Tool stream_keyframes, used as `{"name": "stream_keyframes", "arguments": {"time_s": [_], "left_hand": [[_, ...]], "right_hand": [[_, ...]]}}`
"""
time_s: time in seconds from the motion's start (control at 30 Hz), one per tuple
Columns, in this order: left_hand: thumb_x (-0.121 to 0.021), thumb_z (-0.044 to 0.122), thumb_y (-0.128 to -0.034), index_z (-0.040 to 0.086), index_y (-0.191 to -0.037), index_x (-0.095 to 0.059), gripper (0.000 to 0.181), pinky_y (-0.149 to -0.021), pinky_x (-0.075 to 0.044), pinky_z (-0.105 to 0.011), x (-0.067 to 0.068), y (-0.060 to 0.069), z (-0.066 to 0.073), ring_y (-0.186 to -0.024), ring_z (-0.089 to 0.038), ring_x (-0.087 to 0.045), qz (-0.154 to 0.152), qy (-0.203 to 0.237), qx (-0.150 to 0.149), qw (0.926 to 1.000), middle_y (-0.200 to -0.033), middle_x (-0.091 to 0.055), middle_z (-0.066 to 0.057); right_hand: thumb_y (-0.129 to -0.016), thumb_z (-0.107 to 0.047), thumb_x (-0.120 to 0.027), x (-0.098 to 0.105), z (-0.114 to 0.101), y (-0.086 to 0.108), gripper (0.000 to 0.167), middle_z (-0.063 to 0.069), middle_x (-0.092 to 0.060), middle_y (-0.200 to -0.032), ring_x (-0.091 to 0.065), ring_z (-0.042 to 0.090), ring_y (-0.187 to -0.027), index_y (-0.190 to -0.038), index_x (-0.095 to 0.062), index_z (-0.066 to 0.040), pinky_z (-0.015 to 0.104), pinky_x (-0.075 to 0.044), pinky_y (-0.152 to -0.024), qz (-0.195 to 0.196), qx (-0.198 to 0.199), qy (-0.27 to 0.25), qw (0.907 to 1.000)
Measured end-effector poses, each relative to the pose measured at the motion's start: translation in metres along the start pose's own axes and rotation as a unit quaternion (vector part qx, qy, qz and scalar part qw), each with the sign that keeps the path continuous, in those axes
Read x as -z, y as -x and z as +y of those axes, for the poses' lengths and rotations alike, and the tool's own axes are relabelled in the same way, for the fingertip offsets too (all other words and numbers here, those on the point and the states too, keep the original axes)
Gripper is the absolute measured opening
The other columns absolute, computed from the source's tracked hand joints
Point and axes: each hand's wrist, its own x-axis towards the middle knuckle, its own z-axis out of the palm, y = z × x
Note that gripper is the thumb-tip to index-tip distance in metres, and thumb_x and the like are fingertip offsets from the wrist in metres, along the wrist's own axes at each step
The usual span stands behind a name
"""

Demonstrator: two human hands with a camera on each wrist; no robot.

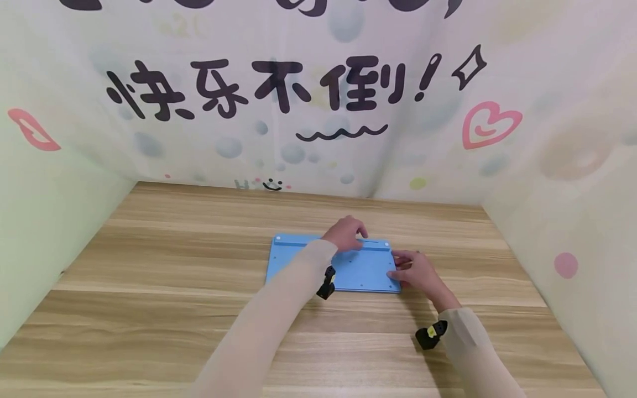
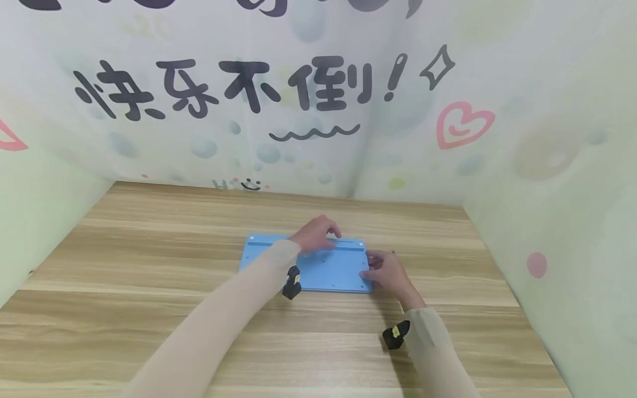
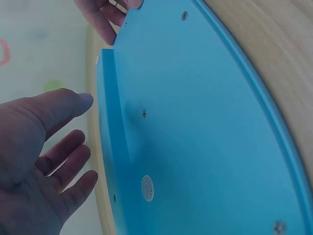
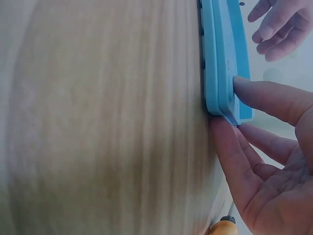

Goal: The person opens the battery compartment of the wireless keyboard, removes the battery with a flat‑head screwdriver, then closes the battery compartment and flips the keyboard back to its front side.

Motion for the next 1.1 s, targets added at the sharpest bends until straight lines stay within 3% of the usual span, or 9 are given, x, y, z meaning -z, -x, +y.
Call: {"name": "stream_keyframes", "arguments": {"time_s": [0.53,1.1], "left_hand": [[-0.064,0.013,-0.0858,0.012,-0.109,-0.064,0.023,-0.08,-0.046,-0.029,-0.021,-0.019,-0.005,-0.092,-0.016,-0.051,0.015,-0.031,0.042,0.9986,-0.111,-0.056,-0.003],[-0.063,0.014,-0.0868,0.014,-0.104,-0.067,0.018,-0.078,-0.047,-0.028,-0.02,-0.017,0.008,-0.091,-0.014,-0.052,0.017,-0.047,0.05,0.9975,-0.114,-0.058,-0.001]], "right_hand": [[-0.08,-0.011,-0.071,-0.002,-0.001,-0.001,0.058,0.021,-0.054,-0.112,-0.053,0.033,-0.1,-0.13,-0.046,0.003,0.033,-0.054,-0.069,-0.003,0.008,-0.002,1.0],[-0.08,-0.011,-0.071,0.001,0.0,0.0,0.058,0.021,-0.053,-0.112,-0.053,0.033,-0.1,-0.131,-0.046,0.003,0.033,-0.054,-0.069,0.0,0.0,-0.001,1.0]]}}
